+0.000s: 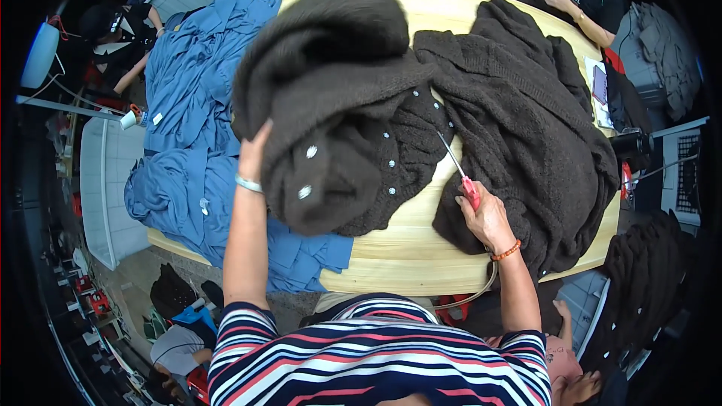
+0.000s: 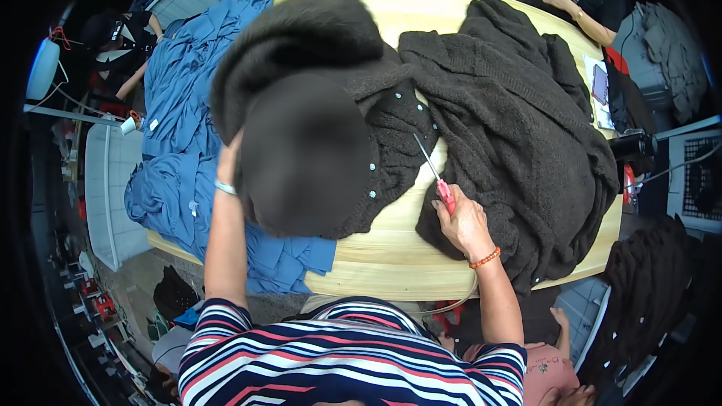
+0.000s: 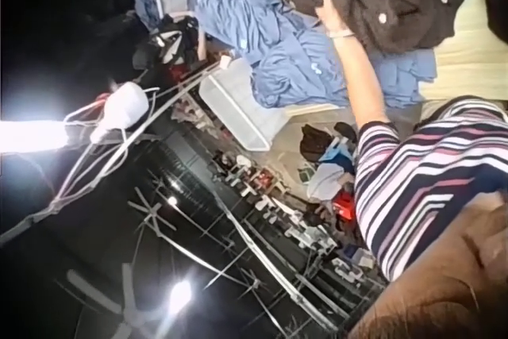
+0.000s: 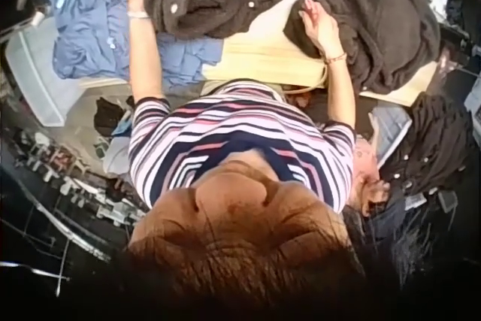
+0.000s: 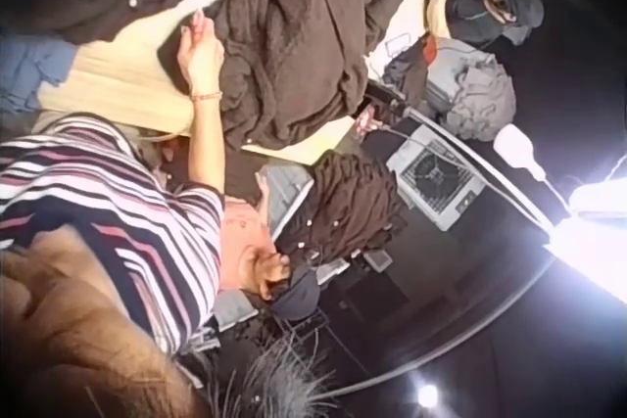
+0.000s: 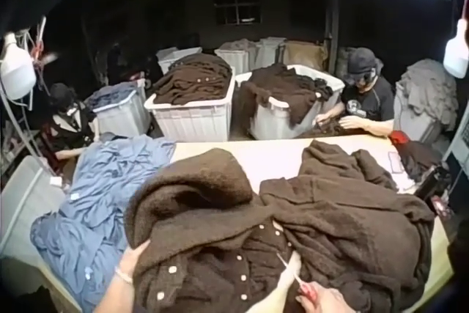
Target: Cutting threads or fabric from a brown sweater and organizing fabric pieces on a factory table.
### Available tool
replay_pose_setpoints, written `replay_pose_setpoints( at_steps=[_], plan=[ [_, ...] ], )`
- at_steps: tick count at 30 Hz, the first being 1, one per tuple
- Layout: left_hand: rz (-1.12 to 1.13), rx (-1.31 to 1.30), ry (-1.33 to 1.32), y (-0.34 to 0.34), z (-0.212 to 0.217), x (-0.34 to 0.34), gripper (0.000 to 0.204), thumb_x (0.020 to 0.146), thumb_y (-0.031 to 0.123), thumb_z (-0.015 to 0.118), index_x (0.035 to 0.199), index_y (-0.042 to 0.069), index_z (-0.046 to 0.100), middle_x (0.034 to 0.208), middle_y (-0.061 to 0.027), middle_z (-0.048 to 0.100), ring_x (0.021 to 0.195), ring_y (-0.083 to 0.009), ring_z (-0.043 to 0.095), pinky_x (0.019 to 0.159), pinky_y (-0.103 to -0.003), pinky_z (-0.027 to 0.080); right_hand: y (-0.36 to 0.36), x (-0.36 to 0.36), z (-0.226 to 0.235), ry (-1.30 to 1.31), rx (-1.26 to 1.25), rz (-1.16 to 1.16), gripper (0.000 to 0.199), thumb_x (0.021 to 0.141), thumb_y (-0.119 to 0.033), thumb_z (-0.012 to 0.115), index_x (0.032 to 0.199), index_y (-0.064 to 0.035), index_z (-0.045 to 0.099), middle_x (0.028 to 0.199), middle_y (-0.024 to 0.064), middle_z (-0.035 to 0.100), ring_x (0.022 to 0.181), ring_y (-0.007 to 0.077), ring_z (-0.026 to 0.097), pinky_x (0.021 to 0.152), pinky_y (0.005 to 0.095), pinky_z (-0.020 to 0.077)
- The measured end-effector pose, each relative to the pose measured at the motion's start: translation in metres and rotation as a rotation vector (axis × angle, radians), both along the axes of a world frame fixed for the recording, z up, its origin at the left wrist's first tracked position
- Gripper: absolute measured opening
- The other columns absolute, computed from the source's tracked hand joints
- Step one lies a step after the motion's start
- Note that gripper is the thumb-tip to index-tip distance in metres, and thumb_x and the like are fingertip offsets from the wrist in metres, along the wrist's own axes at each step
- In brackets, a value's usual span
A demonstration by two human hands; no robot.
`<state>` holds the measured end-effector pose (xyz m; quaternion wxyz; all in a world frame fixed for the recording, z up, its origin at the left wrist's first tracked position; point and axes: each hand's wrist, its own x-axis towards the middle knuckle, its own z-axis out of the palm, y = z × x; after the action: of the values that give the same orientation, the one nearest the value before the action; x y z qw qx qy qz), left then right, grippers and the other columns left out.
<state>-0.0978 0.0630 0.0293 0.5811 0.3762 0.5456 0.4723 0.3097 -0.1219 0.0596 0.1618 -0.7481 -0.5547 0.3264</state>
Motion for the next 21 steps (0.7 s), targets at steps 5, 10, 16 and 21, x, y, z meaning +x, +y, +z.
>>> replay_pose_setpoints(
  at_steps=[5,10,16,21],
  plan=[
    [0.234,0.433,0.952,-0.076,-0.045,0.026,0.078,0.076,0.026,0.079,0.140,0.003,0.040,0.139,-0.0220,0.040,0.125,-0.0378,0.041,0.105,-0.044,0.034,0.003,-0.006,-0.010,-0.019,-0.059,0.084,0.027,0.090,-0.024,0.060,0.111,-0.0082,0.055,0.086,0.0247,0.065,0.086,0.0448,0.063,0.076,0.0514,0.0504],
    [-0.351,0.854,1.318,-0.063,0.000,0.080,0.087,0.068,0.041,0.081,0.140,0.011,0.043,0.140,-0.0220,0.038,0.125,-0.0410,0.041,0.102,-0.047,0.035,0.007,-0.021,-0.008,-0.036,-0.101,0.157,0.028,0.090,-0.024,0.059,0.113,-0.0084,0.055,0.085,0.0247,0.065,0.085,0.0451,0.064,0.076,0.0514,0.0508],
    [-0.271,0.462,0.650,0.039,-0.031,0.066,0.034,0.070,0.002,0.068,0.104,0.003,0.068,0.092,-0.0116,0.068,0.086,-0.0296,0.065,0.082,-0.036,0.051,0.011,-0.033,0.001,-0.037,-0.095,0.187,0.029,0.090,-0.024,0.059,0.113,-0.0088,0.054,0.085,0.0250,0.065,0.083,0.0454,0.064,0.075,0.0523,0.0507],
    [0.360,0.595,0.691,0.067,-0.009,0.020,0.039,0.079,0.010,0.070,0.115,0.000,0.062,0.107,-0.0149,0.065,0.099,-0.0262,0.061,0.088,-0.036,0.047,0.005,-0.026,0.003,-0.023,-0.052,0.153,0.025,0.090,-0.025,0.059,0.109,-0.0087,0.055,0.082,0.0238,0.065,0.082,0.0447,0.064,0.074,0.0516,0.0510]
  ],
)
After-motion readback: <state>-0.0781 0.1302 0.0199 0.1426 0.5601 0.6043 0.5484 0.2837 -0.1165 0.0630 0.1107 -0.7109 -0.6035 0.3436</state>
